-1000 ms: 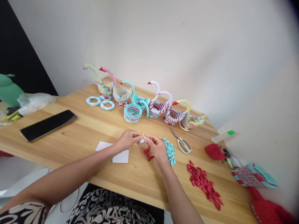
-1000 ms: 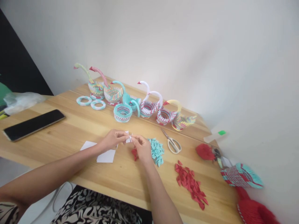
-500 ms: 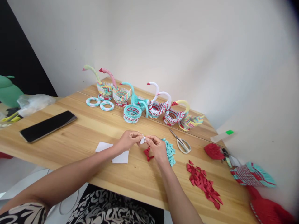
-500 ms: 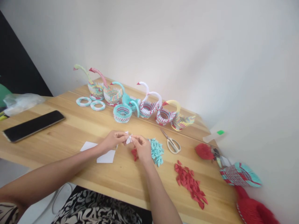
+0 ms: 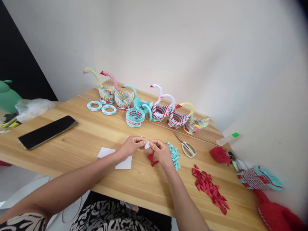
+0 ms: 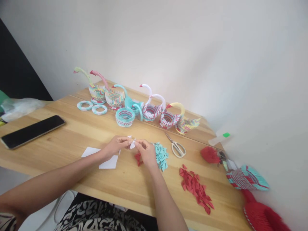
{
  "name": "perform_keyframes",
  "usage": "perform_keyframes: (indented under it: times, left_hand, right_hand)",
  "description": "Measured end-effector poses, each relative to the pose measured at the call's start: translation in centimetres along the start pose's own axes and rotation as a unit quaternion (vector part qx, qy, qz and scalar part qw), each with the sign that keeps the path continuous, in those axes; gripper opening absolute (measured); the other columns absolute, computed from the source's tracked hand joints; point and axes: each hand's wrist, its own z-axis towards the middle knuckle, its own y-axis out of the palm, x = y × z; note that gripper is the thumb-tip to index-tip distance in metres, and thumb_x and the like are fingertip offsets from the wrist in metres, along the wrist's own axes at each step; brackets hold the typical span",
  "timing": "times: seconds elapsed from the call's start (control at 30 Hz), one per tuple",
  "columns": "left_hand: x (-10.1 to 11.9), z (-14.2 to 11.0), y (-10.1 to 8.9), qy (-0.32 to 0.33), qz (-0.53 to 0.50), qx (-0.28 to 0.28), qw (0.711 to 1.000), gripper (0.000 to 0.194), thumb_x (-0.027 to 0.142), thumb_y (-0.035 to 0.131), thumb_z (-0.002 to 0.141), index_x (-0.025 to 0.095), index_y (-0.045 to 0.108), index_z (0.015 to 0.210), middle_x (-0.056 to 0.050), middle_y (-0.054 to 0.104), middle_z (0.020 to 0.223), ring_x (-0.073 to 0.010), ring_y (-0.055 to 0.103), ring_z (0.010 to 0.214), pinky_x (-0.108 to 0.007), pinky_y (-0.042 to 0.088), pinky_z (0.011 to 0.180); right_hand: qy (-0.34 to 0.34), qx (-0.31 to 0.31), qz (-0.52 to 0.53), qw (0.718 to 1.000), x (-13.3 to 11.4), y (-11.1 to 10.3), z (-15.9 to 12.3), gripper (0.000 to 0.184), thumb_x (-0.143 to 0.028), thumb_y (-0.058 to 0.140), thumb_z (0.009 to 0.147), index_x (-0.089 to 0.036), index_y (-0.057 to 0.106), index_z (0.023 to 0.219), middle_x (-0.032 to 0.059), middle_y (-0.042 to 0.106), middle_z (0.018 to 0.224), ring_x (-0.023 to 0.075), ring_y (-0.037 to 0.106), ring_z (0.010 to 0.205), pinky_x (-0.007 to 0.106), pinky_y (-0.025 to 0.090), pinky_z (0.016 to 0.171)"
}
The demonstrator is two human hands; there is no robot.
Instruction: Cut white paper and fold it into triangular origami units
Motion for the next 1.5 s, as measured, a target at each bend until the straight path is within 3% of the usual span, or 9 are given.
perform_keyframes:
  times: [0.2,0.37,0.53,0.77,0.93,1.2,1.5]
  left_hand:
    - [-0.6,0.4,-0.2,0.050,0.058,-0.025,0.997,0.027,0.036,0.054,0.078,0.013,0.064,0.070,-0.001,0.059,0.066,-0.0119,0.051,0.064,-0.023,0.038,0.065]
    - [-1.1,0.7,-0.6,0.108,0.174,-0.015,0.979,0.025,0.033,0.052,0.080,0.014,0.066,0.072,-0.003,0.064,0.071,-0.0130,0.053,0.066,-0.021,0.036,0.061]
    - [-1.4,0.7,-0.5,0.122,0.232,-0.016,0.965,0.024,0.031,0.051,0.080,0.014,0.062,0.068,-0.002,0.061,0.067,-0.0124,0.050,0.063,-0.020,0.035,0.058]
    - [-1.0,0.5,-0.2,0.090,0.175,-0.015,0.980,0.026,0.034,0.049,0.080,0.014,0.055,0.065,0.002,0.050,0.061,-0.0101,0.043,0.058,-0.020,0.032,0.054]
    - [-0.6,0.4,0.0,0.072,0.143,-0.023,0.987,0.022,0.033,0.050,0.080,0.014,0.055,0.068,0.002,0.052,0.063,-0.0107,0.048,0.061,-0.021,0.036,0.059]
    - [-1.2,0.5,0.5,0.021,-0.013,-0.063,0.998,0.022,0.034,0.062,0.072,0.012,0.061,0.075,-0.002,0.060,0.074,-0.0135,0.055,0.071,-0.025,0.041,0.070]
    - [-0.8,0.3,0.2,-0.003,-0.046,-0.037,0.998,0.022,0.034,0.064,0.071,0.012,0.063,0.067,-0.003,0.063,0.068,-0.0127,0.057,0.066,-0.025,0.043,0.069]
  right_hand:
    - [-0.042,-0.001,-0.083,0.996,-0.4,-0.3,-0.3,0.019,-0.036,0.057,0.079,-0.018,0.060,0.072,-0.0034,0.055,0.058,0.0114,0.047,0.054,0.022,0.034,0.052]
    - [-0.127,-0.007,-0.215,0.968,-0.8,-0.2,-0.7,0.016,-0.028,0.049,0.086,-0.020,0.059,0.076,-0.0012,0.061,0.070,0.0137,0.052,0.064,0.024,0.035,0.060]
    - [-0.112,0.016,-0.192,0.975,-0.8,-0.1,-0.7,0.019,-0.032,0.048,0.086,-0.020,0.058,0.075,-0.0016,0.059,0.067,0.0133,0.050,0.061,0.024,0.035,0.057]
    - [-0.081,0.034,-0.069,0.994,-0.6,-0.6,-0.3,0.030,-0.041,0.045,0.087,-0.019,0.057,0.071,-0.0001,0.059,0.066,0.0144,0.053,0.063,0.025,0.041,0.060]
    - [-0.041,0.049,-0.055,0.996,-0.3,-0.2,-0.1,0.023,-0.042,0.061,0.076,-0.020,0.058,0.078,-0.0005,0.062,0.067,0.0141,0.053,0.060,0.024,0.040,0.056]
    - [-0.032,0.021,-0.047,0.998,-0.2,0.1,-0.3,0.021,-0.039,0.057,0.079,-0.019,0.056,0.072,-0.0014,0.059,0.064,0.0134,0.052,0.059,0.024,0.039,0.055]
    - [-0.058,0.046,-0.055,0.996,-0.3,0.3,-0.4,0.019,-0.035,0.055,0.080,-0.019,0.054,0.071,-0.0017,0.056,0.064,0.0124,0.048,0.058,0.024,0.039,0.057]
